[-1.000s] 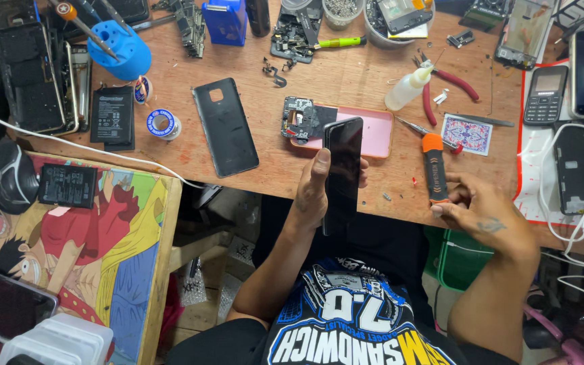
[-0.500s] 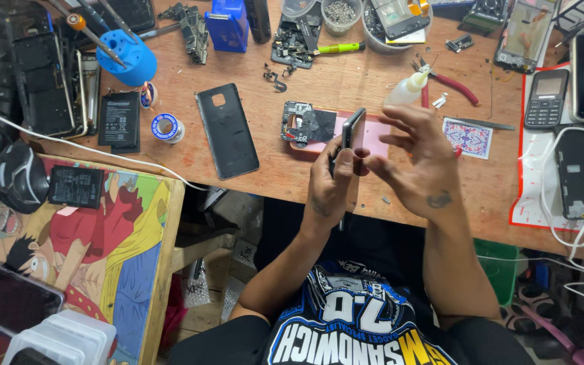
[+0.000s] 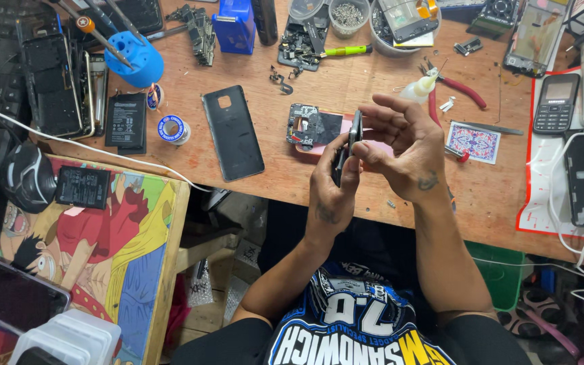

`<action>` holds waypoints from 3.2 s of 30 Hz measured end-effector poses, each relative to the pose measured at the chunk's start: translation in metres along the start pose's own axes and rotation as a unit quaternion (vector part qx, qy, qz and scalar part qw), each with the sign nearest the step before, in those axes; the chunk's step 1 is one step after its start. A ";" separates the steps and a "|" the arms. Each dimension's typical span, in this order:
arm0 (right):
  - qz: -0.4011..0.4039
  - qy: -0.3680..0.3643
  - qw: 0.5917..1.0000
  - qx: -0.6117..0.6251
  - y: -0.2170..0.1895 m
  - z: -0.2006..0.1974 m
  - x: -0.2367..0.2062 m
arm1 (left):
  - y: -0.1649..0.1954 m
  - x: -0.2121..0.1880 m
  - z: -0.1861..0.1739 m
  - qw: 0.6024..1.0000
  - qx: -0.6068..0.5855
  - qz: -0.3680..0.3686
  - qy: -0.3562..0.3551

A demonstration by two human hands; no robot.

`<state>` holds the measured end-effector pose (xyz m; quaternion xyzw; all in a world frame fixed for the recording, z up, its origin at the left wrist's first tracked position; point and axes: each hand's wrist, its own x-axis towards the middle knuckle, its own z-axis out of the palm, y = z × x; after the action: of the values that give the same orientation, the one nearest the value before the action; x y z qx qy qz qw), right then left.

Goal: The person disassembles a smartphone by removing screws and prying open the casing. They separate the screen assembly from the phone body, then use a screwdriver and a prying tool to detach internal components and the display.

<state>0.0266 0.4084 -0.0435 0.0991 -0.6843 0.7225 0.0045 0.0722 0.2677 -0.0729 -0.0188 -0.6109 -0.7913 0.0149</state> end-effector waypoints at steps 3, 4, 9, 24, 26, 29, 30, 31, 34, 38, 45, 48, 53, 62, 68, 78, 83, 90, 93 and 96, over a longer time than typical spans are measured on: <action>-0.012 0.004 1.000 -0.004 0.003 -0.002 0.001 | -0.003 0.001 0.002 1.000 -0.028 -0.009 0.002; -0.015 0.006 1.000 -0.011 0.004 -0.002 0.001 | -0.004 0.001 0.002 0.999 -0.032 -0.009 0.000; -0.032 0.010 0.998 -0.044 0.004 0.000 -0.001 | -0.011 0.002 0.000 1.000 -0.019 0.016 -0.003; -0.123 -0.061 0.964 -0.228 -0.018 0.006 0.013 | -0.014 0.012 -0.004 1.000 -0.023 -0.004 -0.006; -0.103 -0.071 0.970 -0.210 -0.015 0.005 0.016 | -0.015 0.013 -0.004 1.000 -0.013 -0.016 -0.003; -0.068 -0.069 0.978 -0.186 -0.011 0.002 0.020 | -0.015 0.015 -0.005 0.999 -0.025 -0.030 -0.003; -0.063 -0.071 0.978 -0.187 -0.010 0.000 0.021 | -0.015 0.016 -0.006 0.999 -0.023 -0.038 -0.005; -0.058 -0.073 0.978 -0.188 -0.010 -0.002 0.022 | -0.015 0.017 -0.007 0.999 -0.020 -0.045 -0.007; -0.037 -0.082 0.982 -0.165 -0.007 -0.008 0.025 | -0.015 0.018 -0.008 0.998 -0.022 -0.059 -0.008; -0.016 -0.094 0.986 -0.135 -0.005 -0.012 0.027 | -0.018 0.018 -0.009 0.998 -0.025 -0.057 -0.011; 0.011 -0.077 0.989 -0.123 0.001 -0.009 0.028 | -0.025 0.022 -0.014 0.995 -0.060 -0.067 -0.038; 0.016 -0.073 0.988 -0.138 0.002 -0.008 0.028 | -0.029 0.023 -0.015 0.994 -0.065 -0.071 -0.042; 0.023 -0.070 0.991 -0.113 0.002 -0.008 0.029 | -0.036 0.025 -0.018 0.993 -0.081 -0.066 -0.061; -0.045 -0.059 0.977 -0.202 -0.005 -0.007 0.030 | -0.046 0.025 -0.026 0.977 -0.171 -0.064 -0.115; -0.063 -0.053 0.962 -0.261 -0.010 -0.005 0.027 | -0.032 0.008 -0.023 0.982 -0.166 -0.030 -0.084; -0.076 -0.032 0.945 -0.316 -0.025 0.004 0.017 | 0.016 -0.023 -0.032 0.963 0.191 0.116 0.150; -0.122 -0.025 0.928 -0.351 -0.039 0.016 0.007 | 0.020 -0.033 -0.032 0.990 0.114 0.014 0.081; -0.159 -0.018 0.910 -0.382 -0.046 0.026 0.003 | 0.021 -0.029 -0.030 0.990 0.117 -0.004 0.083; -0.157 -0.016 0.909 -0.385 -0.047 0.026 0.001 | 0.026 -0.027 -0.030 0.986 0.149 -0.005 0.079; -0.147 -0.008 0.908 -0.393 -0.047 0.026 0.000 | 0.030 -0.026 -0.029 0.985 0.152 -0.019 0.078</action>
<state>0.0367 0.3856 0.0036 0.1941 -0.8905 0.3856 0.1437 0.0993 0.2317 -0.0525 0.0570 -0.7216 -0.6882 0.0496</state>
